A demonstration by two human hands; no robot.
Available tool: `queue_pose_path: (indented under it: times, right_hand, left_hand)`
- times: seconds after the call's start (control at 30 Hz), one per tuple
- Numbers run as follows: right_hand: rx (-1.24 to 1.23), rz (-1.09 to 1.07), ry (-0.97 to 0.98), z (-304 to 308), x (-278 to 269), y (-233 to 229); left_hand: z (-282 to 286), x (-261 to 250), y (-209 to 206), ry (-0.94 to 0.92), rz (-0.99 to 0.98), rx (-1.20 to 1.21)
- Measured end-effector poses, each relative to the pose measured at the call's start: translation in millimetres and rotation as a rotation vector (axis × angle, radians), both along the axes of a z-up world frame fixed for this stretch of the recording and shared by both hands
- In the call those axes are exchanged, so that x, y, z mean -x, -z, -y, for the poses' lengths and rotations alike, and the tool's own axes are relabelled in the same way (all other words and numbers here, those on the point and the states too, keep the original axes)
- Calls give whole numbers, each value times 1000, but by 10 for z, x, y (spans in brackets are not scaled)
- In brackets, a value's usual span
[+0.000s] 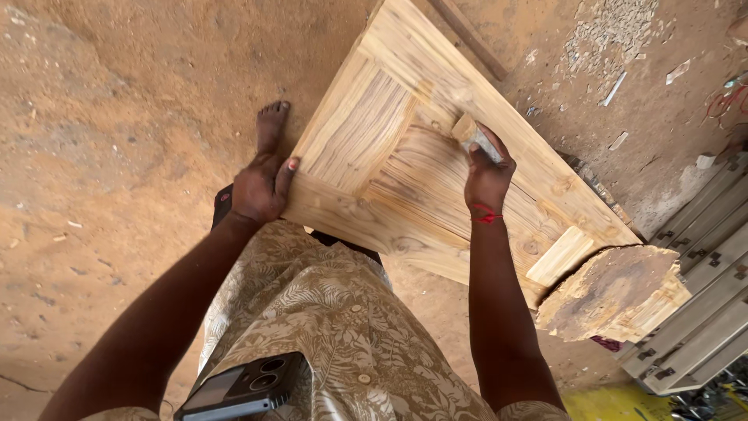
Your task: The person sands a large rectangular wooden board using a sanding block. They move the block back and forth across the surface, covering different sections of the board. The person also briefly handles a smaller, rougher piece of wood before returning to sand the main board.
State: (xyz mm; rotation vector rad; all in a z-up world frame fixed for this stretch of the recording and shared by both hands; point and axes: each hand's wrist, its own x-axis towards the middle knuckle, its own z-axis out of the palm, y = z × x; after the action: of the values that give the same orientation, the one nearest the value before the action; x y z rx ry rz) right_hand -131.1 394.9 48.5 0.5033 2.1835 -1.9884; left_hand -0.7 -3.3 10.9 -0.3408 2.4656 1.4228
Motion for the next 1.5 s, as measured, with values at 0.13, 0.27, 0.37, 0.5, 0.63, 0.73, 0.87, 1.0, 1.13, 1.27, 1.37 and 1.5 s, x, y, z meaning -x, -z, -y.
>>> queue_pose_path:
  times: [0.13,0.27,0.37,0.5,0.63,0.73,0.87,1.0,1.13,1.27,1.37,1.5]
  right_hand:
    - [-914,-423,-607,262,31,-126]
    - [-1168,-484,-805,747,-117,-243]
    - [-1067,-336,-888,646,52,-365]
    - [-1064,-372,-872,518,278,-353]
    - [-1183,-494,-881,934,23,-189]
    - [-1099,-468,-976,908,65,-368]
    - [-1082,-511,-1094,793,497,-613]
    - [-972,-593,-1317,976,962,-713]
    - [-1020,-621,-1610,857,1073,-725]
    - [-1088,-586,-1733,417,1007,-814]
    - [-1111,-513,-1694,96,898,-833]
    - [-1094,-503,-1626,-372,725,-822]
  left_hand:
    - [2,10,0,6,-40,11]
    - [-12,-4,-28,8,-3,40]
    - [13,34,-60,9,-8,34]
    - [-16,12,-68,-4,30,40]
    - [3,-12,-69,20,38,52]
    - [14,11,-101,0,-5,29]
    - [31,18,-116,2,44,10]
    - [43,32,-156,-4,79,-23]
    - [18,-6,-121,-32,-78,18]
    - [-19,-13,-46,-19,74,11]
    - [-14,-49,-31,-1,-150,121]
    - [-57,-44,42,64,150,156]
